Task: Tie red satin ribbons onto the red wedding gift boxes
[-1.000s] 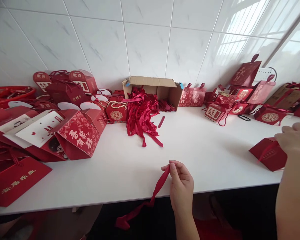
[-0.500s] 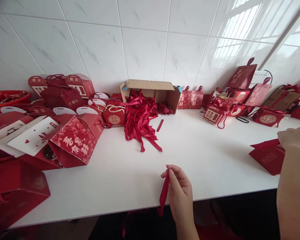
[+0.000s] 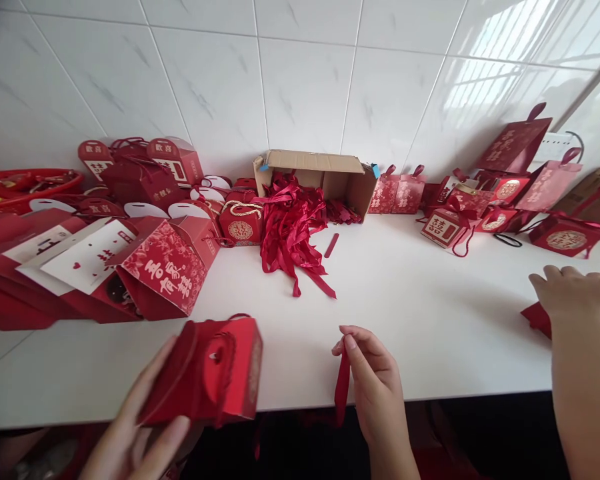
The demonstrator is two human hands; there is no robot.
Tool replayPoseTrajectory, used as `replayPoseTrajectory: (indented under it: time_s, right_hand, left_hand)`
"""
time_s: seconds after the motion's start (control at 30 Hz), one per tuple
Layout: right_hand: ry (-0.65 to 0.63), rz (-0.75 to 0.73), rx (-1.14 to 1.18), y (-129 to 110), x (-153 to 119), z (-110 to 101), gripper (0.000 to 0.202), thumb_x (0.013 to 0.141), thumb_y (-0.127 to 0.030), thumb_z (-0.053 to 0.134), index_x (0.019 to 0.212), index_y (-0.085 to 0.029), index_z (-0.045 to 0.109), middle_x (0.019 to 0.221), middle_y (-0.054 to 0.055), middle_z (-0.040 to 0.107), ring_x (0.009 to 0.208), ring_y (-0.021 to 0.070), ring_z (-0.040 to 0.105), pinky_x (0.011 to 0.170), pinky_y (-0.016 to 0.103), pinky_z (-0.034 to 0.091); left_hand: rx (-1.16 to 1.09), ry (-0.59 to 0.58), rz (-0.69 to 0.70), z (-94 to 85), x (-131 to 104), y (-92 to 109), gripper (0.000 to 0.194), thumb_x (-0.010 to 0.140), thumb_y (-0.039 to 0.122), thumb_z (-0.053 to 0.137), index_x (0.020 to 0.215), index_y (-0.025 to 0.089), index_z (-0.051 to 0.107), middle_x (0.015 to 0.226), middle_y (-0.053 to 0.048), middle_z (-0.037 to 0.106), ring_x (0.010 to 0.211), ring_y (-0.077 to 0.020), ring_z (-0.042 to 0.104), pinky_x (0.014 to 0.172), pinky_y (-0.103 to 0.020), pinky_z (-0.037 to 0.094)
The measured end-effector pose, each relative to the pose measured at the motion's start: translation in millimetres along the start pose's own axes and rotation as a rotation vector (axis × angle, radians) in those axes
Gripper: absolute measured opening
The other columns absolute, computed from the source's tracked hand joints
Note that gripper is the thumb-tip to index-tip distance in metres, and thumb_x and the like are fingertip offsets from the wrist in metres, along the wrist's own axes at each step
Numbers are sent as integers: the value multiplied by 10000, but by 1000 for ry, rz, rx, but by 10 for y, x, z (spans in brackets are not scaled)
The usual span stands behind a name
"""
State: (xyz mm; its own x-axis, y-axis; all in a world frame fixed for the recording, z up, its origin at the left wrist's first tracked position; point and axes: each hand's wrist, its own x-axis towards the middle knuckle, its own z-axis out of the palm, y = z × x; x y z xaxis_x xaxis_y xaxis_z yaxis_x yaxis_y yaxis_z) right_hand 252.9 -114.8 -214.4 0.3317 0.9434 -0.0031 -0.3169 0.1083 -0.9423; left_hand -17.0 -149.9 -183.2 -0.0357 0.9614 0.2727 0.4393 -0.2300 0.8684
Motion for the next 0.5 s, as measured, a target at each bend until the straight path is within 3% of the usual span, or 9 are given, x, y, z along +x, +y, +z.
replayPoseTrajectory:
  time_s: [0.13,0.3,0.4,0.5]
  right_hand:
    - [-140,-20,-73,-224,6,67,223,829,-375,680,1009,-252,634,720,-12,580,719,138,548,727,251,431]
    - [-258,-39,-20,-546,29,160,147,842,-331,668,906,-237,573,661,-26,522,647,126,506,624,236,394]
    - [-294,-44,-26,-650,36,223,156,848,-324,661,870,-229,540,665,-29,494,623,111,472,585,227,368]
    - [-430,3,-103,-696,51,307,172,876,-327,627,872,-224,489,655,-38,476,586,97,413,540,218,322]
  left_hand:
    - [105,-200,41,255,153,72,740,880,312,556,1492,316,141,1570,-54,196,1418,-288,259,1109,-432,335]
    - [185,-343,154,211,217,44,771,896,238,496,1501,332,28,1591,-44,101,1440,-302,183,1119,-500,293]
    - [100,-320,150,129,207,115,683,920,220,421,1495,333,70,1584,-44,144,1434,-295,210,1134,-509,270]
    - [29,-243,144,104,276,271,494,935,232,396,1402,352,292,1562,-31,207,1421,-290,251,1127,-507,310]
